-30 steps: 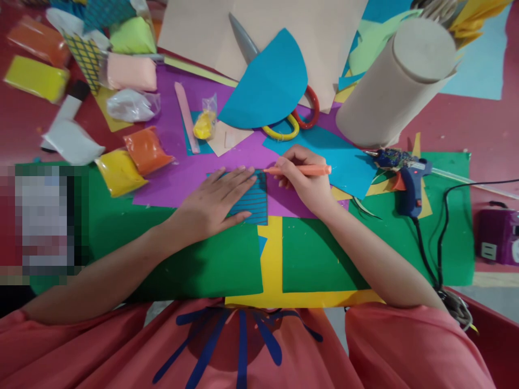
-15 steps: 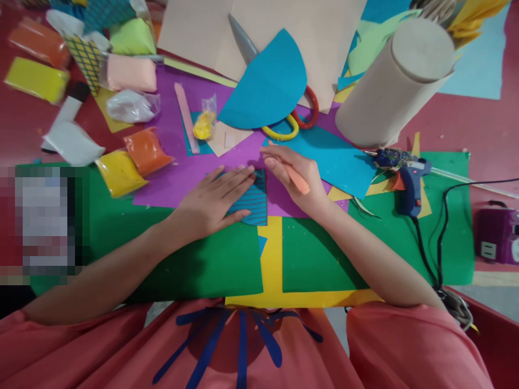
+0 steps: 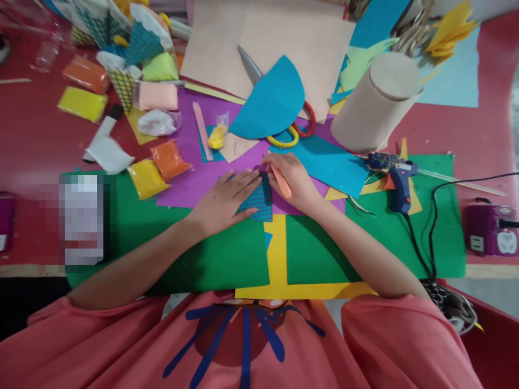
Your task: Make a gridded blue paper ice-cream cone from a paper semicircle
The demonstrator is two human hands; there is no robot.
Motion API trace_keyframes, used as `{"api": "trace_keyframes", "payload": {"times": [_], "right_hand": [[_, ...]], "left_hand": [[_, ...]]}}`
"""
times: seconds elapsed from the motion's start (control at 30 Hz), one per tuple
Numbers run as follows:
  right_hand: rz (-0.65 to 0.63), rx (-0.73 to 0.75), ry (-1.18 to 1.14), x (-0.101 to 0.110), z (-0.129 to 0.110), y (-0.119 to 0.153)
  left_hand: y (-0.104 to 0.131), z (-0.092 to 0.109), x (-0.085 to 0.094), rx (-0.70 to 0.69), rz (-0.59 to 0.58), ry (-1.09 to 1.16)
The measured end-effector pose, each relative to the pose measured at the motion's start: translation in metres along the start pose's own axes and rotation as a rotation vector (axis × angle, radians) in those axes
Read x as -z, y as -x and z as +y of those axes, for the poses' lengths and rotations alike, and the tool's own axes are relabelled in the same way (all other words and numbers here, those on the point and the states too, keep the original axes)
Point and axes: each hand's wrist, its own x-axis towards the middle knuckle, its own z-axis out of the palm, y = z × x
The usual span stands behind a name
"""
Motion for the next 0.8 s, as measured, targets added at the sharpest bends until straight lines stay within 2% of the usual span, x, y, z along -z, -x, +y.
{"api": "trace_keyframes", "payload": {"times": [0.17,0.4,0.53,0.63,0.8], "right_hand": [[0.003,-0.019,-0.051,0.003,0.001,0.001],[0.142,-0.331,-0.457,0.008,-0.002,0.001],[0.225,-0.447,-0.632,0.007,-0.003,-0.001],[0.237,-0.458,-0.680,0.007,-0.002,-0.002],[0.199,-0.382,-0.652,0.012,-0.003,-0.001]], "left_hand": [[0.001,0.000,0.002,0.001,-0.001,0.015],[0.000,-0.003,0.002,-0.020,-0.050,0.009],[0.000,-0.003,0.004,-0.045,-0.086,0.034],[0.000,-0.003,0.004,-0.057,-0.048,0.054],[0.000,-0.005,0.005,-0.128,0.099,0.061]]}}
